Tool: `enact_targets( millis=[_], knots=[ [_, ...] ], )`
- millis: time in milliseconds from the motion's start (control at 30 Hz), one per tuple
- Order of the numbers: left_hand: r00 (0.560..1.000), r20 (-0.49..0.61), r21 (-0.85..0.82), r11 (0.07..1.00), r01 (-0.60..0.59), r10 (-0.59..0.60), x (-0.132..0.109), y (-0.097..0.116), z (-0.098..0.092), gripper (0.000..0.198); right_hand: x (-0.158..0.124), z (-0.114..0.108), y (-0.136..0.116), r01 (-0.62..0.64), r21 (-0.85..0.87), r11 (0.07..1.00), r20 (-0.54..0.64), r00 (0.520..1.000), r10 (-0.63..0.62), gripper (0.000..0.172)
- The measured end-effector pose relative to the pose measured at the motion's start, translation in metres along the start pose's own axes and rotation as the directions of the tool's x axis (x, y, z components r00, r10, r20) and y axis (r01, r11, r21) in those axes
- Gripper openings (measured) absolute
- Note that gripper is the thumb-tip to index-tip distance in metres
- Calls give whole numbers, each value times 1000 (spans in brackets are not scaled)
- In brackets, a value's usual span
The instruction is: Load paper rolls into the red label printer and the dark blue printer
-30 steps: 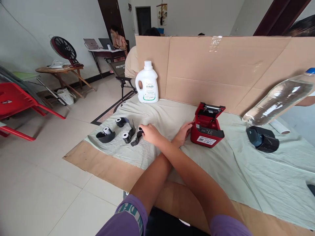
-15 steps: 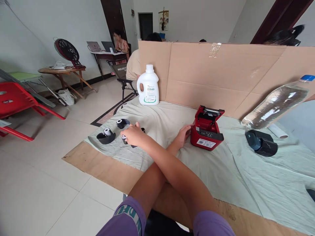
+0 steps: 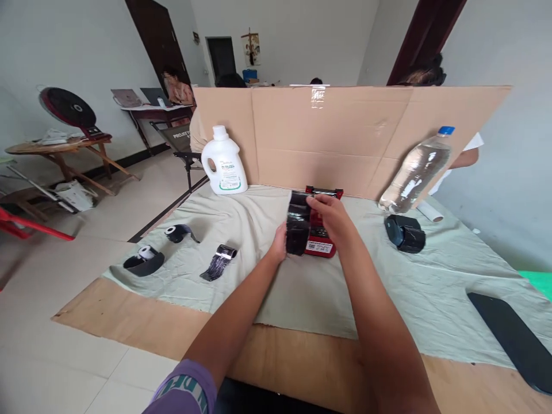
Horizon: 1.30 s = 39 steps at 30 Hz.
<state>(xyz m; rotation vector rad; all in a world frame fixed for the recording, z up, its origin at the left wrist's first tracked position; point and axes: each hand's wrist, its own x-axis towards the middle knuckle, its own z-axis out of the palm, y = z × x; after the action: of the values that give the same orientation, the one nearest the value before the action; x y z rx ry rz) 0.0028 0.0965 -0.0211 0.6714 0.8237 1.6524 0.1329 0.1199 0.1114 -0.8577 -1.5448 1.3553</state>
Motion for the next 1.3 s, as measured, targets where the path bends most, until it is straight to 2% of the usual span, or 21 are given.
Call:
enact_targets(
  millis=[100, 167, 233, 300, 400, 467, 567, 700, 833, 967, 1033, 1200, 1300],
  knots=[
    [988, 4, 124, 980, -155, 156, -8, 0, 1, 35, 9, -47, 13, -35, -108, 994, -161, 987, 17, 47],
    [954, 51, 260, 918, -298, 295, -17, 2, 3, 36, 17, -60, 27, -68, -240, 968, -208, 978, 17, 44],
    [910, 139, 383, 826, -413, 391, -26, 4, 7, 40, 25, -63, 39, -123, -430, 895, -244, 970, 16, 37],
    [850, 264, 517, 677, -523, 455, -31, 5, 9, 44, 31, -60, 49, -164, -621, 767, -264, 965, -8, 29],
    [725, 485, 659, 340, -671, 489, -32, 3, 9, 46, 34, -57, 56, -155, -774, 614, -227, 973, -41, 25],
    [666, 559, 698, 155, -700, 494, -30, -1, 8, 41, 34, -58, 58, -152, -788, 597, -197, 980, -10, 27],
    [626, 572, 732, 16, -682, 530, -28, -4, 8, 33, 35, -61, 59, -180, -762, 622, -174, 982, 71, 30],
    [584, 586, 729, -50, -683, 562, -30, -5, 10, 29, 35, -60, 58, -193, -787, 586, -190, 979, 67, 30],
    [590, 579, 743, -68, -666, 562, -32, -5, 11, 27, 32, -54, 57, -205, -840, 503, -211, 976, 47, 34],
    [566, 583, 733, -76, -676, 583, -30, -6, 11, 25, 31, -52, 58, -227, -870, 438, -257, 966, -11, 38],
    [556, 592, 727, -89, -681, 584, -30, -7, 10, 25, 31, -53, 59, -249, -863, 440, -275, 961, 6, 39],
    [525, 616, 700, -102, -707, 587, -29, -8, 11, 28, 35, -54, 61, -341, -818, 463, -309, 940, 147, 38],
    [541, 611, 712, -103, -694, 578, -30, -8, 11, 28, 36, -55, 65, -367, -787, 497, -342, 929, 143, 29]
  ],
)
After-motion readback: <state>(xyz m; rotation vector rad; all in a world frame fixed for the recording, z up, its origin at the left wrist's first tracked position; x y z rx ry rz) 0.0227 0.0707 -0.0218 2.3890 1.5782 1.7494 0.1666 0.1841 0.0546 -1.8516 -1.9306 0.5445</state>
